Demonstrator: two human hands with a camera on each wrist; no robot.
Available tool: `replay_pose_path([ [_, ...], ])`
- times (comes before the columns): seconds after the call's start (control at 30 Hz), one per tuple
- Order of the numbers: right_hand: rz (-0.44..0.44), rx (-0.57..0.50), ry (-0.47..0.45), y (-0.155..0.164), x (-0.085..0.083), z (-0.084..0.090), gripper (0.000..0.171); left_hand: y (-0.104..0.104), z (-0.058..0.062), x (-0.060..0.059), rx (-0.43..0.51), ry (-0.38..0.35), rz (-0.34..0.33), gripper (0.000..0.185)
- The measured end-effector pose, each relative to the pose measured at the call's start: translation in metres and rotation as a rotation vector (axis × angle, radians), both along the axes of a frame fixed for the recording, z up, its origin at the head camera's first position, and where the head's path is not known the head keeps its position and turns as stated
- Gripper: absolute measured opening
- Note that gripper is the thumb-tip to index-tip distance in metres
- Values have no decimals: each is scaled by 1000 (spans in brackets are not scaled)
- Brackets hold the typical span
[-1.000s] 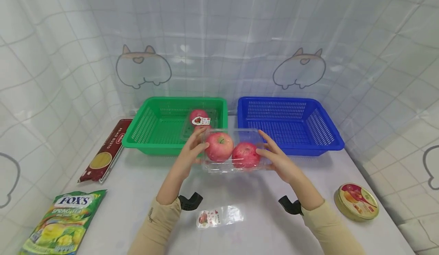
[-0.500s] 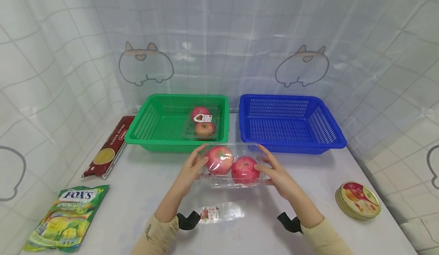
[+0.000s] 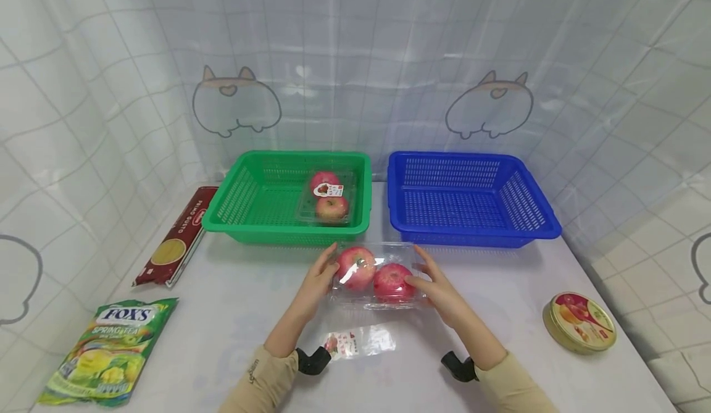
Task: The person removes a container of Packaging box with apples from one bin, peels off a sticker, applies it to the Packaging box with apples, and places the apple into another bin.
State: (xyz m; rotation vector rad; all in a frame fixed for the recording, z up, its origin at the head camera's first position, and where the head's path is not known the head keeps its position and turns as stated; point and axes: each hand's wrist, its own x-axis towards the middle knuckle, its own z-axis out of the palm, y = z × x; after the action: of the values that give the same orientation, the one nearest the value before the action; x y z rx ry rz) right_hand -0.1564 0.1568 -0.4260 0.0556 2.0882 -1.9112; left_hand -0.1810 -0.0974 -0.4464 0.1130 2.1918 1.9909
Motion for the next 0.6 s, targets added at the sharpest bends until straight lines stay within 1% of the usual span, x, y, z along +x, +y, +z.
replay_pose_path([
  [0.2, -11, 15, 1, -2, -5, -7, 72, 4, -8, -6, -19, -2, 25, 50],
  [0.23, -14, 18, 2, -3, -6, -8, 72, 4, -8, -7, -24, 6, 22, 50],
  [0.37, -23, 27, 4, -4, -8, -12, 72, 5, -11, -8, -25, -4, 22, 51],
  [0.6, -16, 45, 4, -5, -8, -16, 73, 5, -13, -7, -26, -22, 8, 52],
])
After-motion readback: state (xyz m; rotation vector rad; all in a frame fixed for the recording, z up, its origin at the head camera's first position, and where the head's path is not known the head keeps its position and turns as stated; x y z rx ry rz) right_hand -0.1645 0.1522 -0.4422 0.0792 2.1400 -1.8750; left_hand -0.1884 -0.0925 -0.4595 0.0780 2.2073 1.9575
